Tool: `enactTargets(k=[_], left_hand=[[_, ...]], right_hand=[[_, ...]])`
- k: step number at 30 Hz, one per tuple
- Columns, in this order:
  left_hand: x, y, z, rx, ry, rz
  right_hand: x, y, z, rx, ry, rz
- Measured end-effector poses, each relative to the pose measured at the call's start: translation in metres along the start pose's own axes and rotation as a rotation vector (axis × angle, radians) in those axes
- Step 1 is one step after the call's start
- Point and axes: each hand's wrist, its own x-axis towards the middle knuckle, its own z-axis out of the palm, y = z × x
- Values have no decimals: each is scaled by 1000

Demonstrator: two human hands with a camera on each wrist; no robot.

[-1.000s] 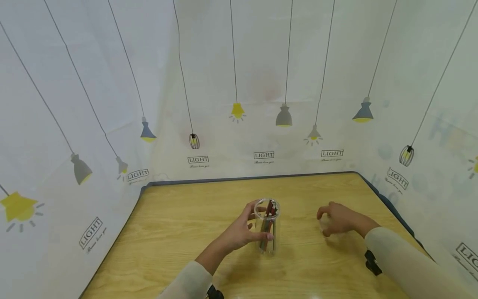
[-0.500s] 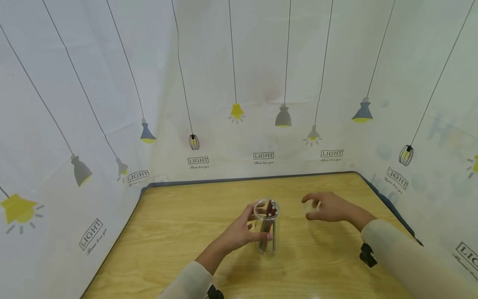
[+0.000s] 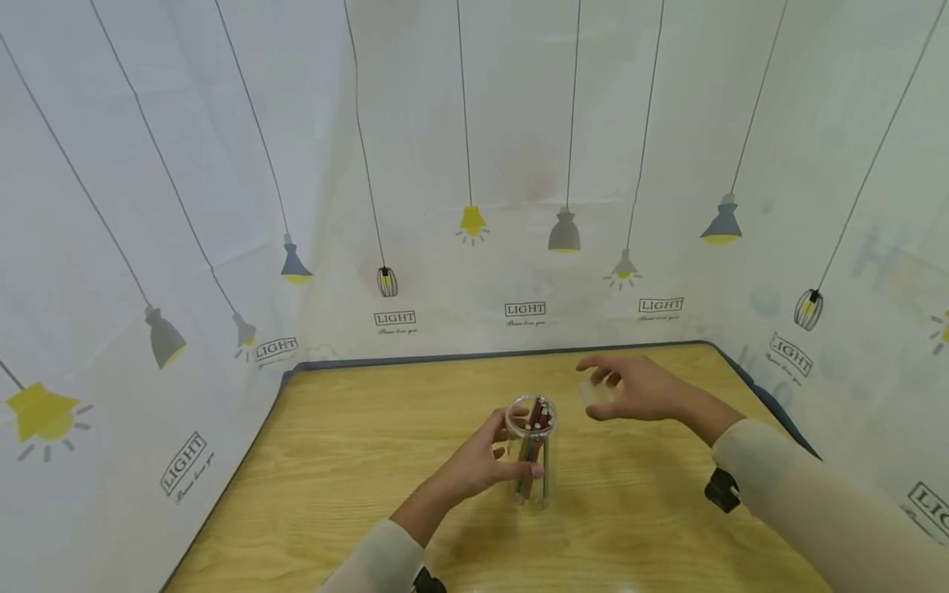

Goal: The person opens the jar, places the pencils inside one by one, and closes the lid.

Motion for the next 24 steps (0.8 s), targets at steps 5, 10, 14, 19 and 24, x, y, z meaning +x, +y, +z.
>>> enactTargets(k=[5,10,14,19,24], left_hand=[[1,-3,1,3,-7,11],[-1,-4,1,11,-9,8],[-2,-4,0,15,-7,3],[-1,-5,0,9,-3,1],[1,-10,1,-3,-21,13]], right_hand=[[2,-5,-4,-14,28,-1],[4,-14,-4,2,44,-42],[7,-26,-1,50,35,-96],[13,-38,2,94,35,-153],[17,-51,6,117,7,-168]])
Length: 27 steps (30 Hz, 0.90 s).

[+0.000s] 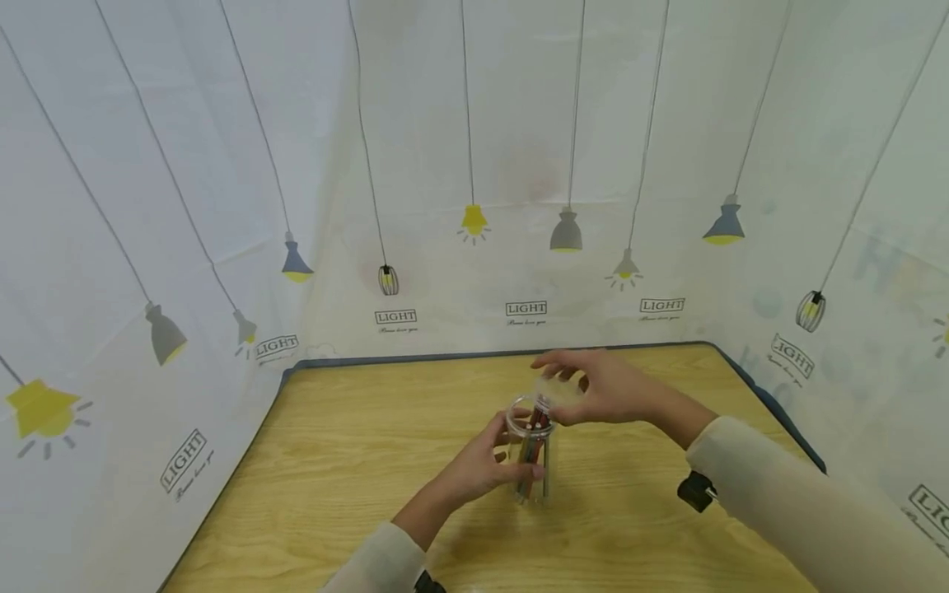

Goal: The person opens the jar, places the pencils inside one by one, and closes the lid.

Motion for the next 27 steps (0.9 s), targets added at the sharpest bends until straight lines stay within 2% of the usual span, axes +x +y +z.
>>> enactTargets(k=[12,23,27], left_hand=[[2,-6,3,-18,2,7],[-2,-4,4,-67,-2,14],[-2,-3,5,-64,2,15]], right_hand=[[12,-20,18,15,-52,-116],[18,-23,20,-3,-111,-115],[19,-27,20,-60,-110,-102]])
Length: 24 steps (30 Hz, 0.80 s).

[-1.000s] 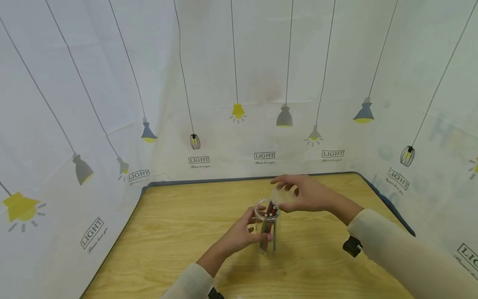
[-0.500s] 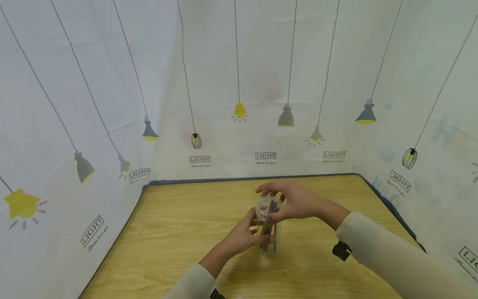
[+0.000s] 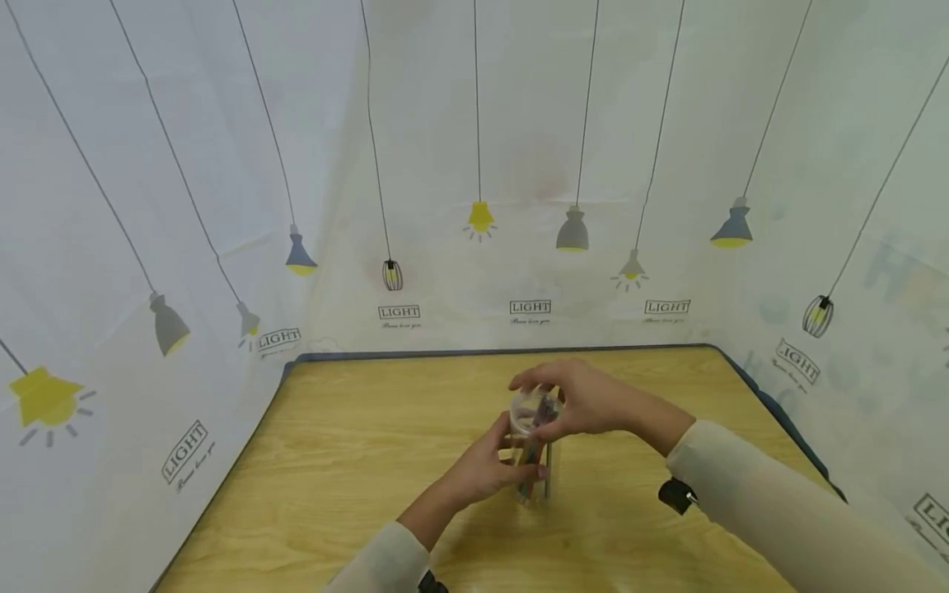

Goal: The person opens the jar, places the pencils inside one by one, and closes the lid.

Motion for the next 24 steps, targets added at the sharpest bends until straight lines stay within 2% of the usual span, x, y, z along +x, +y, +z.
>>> enactTargets(k=[7,11,14,19,22,24], left_hand=[[1,1,0,11,10,-14],[0,0,0,2,18,-25],[-1,0,1,-5,23,-32],[-2,1,2,9,22,-40],[-2,0,1,10,20,-33],[-2,1,1,-1,13,-24]], right_hand=[[4,-13,1,-209,8,81],[3,-16,3,-298,-4,84],[2,-18,1,-281,-28,75],[-1,-19,-8,-152,-74,21],[0,-19,-11,-145,-90,-12],[1,-18,-11,-152,-93,-6]])
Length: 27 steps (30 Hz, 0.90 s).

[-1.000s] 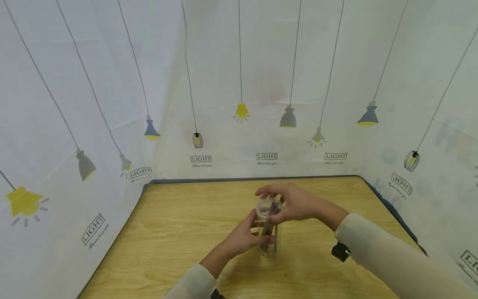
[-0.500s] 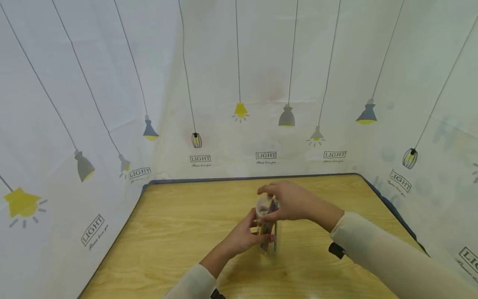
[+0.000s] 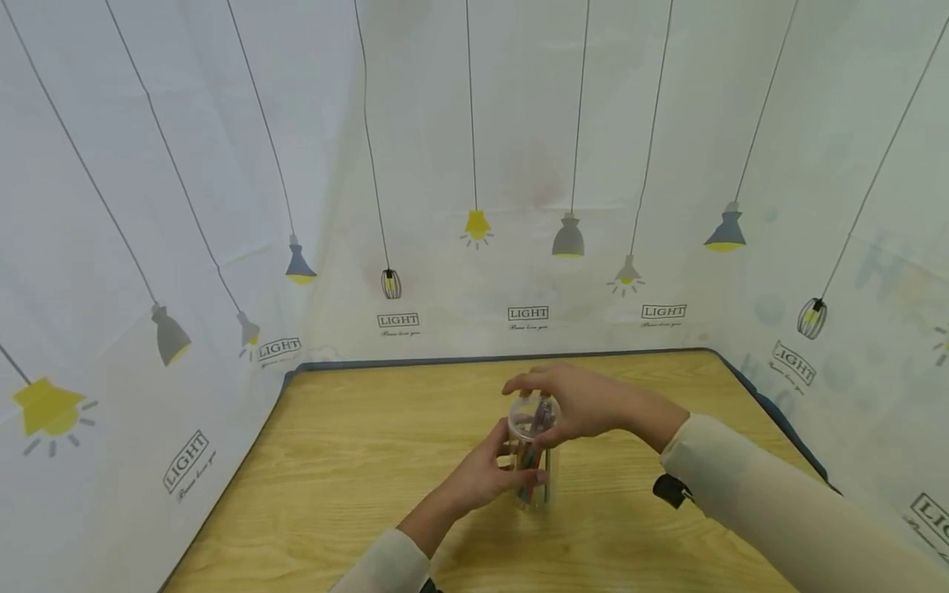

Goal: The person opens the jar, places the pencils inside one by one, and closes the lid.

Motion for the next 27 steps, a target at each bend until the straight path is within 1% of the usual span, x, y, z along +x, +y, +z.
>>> enactTargets(k=[4,9,13,16,22,25,27], left_hand=[[0,0,0,-13,-7,8],[0,-1,0,-29,-11,6],[0,0,-1,-25,-2,4],[0,0,-1,-11,7,2],[-1,-4,0,-3,6,-3],[0,-5,0,11,6,-5],[1,-6,-1,15,3,-2]], right_hand=[[3,0,1,-22,0,54],[7,-3,2,-81,21,119],[9,-8,2,-130,21,149],[8,-9,0,-124,2,146],[6,-8,-4,-26,-38,82],[7,-9,-5,-19,-48,80],[8,-10,-5,-32,-45,93]])
